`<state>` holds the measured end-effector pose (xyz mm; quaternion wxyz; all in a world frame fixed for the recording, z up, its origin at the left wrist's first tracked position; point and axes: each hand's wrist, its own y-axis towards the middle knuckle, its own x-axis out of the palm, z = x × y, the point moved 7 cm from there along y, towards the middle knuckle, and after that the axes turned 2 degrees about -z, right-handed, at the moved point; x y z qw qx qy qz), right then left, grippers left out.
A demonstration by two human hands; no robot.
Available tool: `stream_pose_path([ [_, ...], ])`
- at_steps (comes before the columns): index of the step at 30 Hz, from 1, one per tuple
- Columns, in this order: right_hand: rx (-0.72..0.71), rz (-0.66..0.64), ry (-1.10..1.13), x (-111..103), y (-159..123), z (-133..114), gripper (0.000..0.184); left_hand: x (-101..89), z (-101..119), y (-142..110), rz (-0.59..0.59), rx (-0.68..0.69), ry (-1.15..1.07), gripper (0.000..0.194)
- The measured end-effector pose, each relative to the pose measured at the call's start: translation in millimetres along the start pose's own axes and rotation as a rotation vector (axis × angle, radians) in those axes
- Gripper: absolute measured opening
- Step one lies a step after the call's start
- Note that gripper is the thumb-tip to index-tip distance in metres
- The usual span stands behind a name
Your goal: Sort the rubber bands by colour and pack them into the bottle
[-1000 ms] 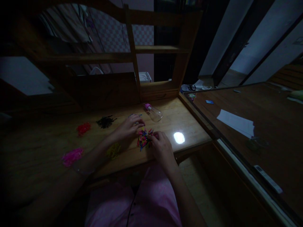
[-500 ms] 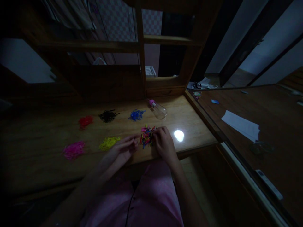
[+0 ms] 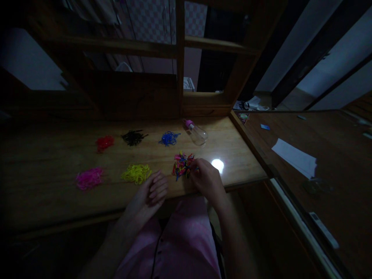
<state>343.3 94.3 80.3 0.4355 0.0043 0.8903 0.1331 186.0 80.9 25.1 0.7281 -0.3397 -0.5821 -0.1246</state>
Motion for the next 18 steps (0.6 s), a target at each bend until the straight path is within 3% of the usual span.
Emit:
stream_pose_path([
  [5, -0.057, -0.062, -0.219, 10, 3, -7, 0.019, 2.7, -4, -2, -0.004, -0.031, -0.056, 0.038],
  [10, -0.129, -0.132, -0.251, 19, 8, -10, 0.03, -0.1, -3, 1, -0.03, -0.017, -0.036, 0.035],
  [18, -0.074, -0.088, -0.199, 14, 11, -3, 0.018, -1.1, -2, 1, -0.036, 0.001, -0.055, 0.031],
])
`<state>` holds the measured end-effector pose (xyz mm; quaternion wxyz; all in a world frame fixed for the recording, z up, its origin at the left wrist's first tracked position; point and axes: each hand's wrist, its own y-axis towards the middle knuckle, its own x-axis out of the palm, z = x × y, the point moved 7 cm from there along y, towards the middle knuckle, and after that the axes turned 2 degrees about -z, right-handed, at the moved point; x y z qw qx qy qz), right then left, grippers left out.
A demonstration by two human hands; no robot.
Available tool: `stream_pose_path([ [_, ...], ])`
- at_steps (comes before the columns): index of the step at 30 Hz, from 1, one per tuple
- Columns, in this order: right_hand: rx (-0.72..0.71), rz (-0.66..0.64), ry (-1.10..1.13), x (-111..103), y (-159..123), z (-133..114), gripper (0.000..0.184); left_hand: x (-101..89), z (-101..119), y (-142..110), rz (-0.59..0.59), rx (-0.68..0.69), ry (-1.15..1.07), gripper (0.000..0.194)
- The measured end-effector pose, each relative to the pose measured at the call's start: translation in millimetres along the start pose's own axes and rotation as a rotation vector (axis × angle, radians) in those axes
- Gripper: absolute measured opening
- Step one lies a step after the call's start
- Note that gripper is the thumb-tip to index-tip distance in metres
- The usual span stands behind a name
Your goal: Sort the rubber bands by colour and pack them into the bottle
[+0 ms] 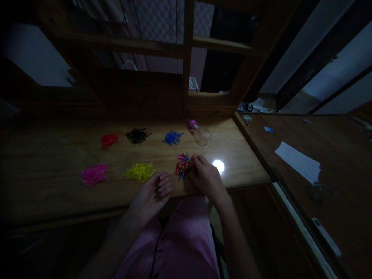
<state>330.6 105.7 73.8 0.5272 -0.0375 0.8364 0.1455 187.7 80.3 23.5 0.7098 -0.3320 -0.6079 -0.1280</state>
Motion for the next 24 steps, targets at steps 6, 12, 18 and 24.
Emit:
stream_pose_path([
  [6, 0.037, 0.057, 0.186, -12, -3, 10, 0.014, 0.5, 1, 1, 0.002, 0.011, 0.016, 0.03],
  [12, 0.108, 0.074, 0.288, -13, -1, 20, 0.01, 0.9, 1, -2, -0.015, 0.012, -0.001, 0.027],
  [18, 0.103, 0.098, 0.333, -18, -1, 18, 0.031, 1.9, 2, -2, -0.017, 0.012, -0.012, 0.027],
  [24, 0.069, 0.16, 0.302, -29, -1, 9, 0.039, 1.6, 1, -2, -0.004, 0.004, -0.019, 0.026],
])
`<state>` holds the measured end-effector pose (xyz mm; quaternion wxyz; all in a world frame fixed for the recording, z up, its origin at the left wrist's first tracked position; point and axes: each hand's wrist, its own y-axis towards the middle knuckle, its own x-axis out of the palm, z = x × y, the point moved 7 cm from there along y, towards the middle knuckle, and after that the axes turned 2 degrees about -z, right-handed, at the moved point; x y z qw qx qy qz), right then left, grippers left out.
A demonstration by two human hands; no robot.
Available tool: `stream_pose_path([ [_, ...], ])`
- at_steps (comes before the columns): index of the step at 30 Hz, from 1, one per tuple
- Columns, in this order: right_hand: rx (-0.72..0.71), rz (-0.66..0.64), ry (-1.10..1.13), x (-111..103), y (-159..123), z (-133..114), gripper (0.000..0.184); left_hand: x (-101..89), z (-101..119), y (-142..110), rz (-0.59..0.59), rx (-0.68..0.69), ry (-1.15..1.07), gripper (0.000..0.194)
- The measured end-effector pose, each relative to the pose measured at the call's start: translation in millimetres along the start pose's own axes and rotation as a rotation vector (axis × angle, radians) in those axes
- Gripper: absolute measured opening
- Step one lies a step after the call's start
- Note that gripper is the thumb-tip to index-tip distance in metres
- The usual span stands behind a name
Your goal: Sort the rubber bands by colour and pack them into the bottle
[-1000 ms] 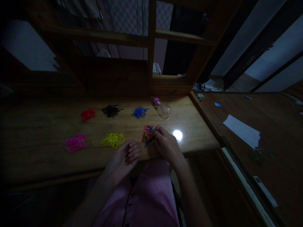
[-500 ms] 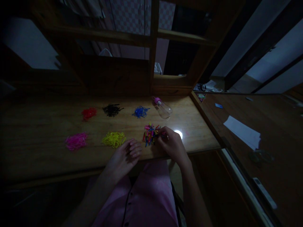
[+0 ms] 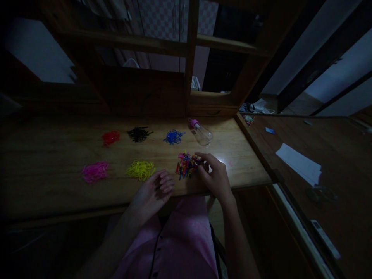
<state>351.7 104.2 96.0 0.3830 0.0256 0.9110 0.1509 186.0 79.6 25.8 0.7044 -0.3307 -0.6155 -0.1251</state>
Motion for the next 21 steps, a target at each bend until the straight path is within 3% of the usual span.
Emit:
stream_pose_path([
  [6, 0.003, 0.027, 0.014, 3, 2, 0, 0.018, 0.3, 0, 0, 0.01, 0.003, 0.001, 0.027],
  [12, -0.023, -0.16, 0.012, 30, 1, -14, 0.021, 0.8, 0, 0, -0.01, -0.007, -0.012, 0.028],
  [21, 0.014, -0.154, -0.076, 52, 3, -20, 0.024, 0.6, 1, -1, -0.008, -0.005, -0.034, 0.027],
])
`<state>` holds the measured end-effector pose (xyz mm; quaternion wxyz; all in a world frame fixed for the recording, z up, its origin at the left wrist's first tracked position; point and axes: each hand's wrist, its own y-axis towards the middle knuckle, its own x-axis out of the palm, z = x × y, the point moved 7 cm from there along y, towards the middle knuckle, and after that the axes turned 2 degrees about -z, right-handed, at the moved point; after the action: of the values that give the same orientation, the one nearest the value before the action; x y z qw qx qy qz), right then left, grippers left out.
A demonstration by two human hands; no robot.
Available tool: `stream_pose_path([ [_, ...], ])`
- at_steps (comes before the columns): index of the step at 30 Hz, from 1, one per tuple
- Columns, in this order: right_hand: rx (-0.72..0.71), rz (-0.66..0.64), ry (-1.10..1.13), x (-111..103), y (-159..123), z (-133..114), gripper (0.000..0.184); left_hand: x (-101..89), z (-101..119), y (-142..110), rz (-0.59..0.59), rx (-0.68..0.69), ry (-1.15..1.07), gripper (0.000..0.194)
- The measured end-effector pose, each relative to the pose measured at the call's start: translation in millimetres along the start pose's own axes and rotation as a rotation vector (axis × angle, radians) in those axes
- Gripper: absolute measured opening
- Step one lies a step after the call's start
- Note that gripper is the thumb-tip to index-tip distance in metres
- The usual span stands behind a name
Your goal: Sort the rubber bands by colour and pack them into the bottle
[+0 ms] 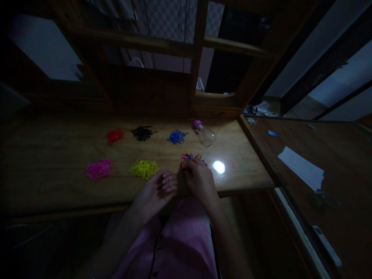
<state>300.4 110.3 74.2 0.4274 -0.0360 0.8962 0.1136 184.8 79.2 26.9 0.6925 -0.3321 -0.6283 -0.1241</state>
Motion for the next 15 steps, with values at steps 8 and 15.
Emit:
stream_pose_path([
  [8, 0.03, 0.037, 0.129, 3, 4, 6, 0.022, 0.9, 1, 1, 0.007, 0.006, -0.002, 0.028],
  [15, 0.226, 0.196, 0.575, -5, 6, 42, 0.022, 2.3, 0, 0, 0.022, 0.026, 0.016, 0.03],
])
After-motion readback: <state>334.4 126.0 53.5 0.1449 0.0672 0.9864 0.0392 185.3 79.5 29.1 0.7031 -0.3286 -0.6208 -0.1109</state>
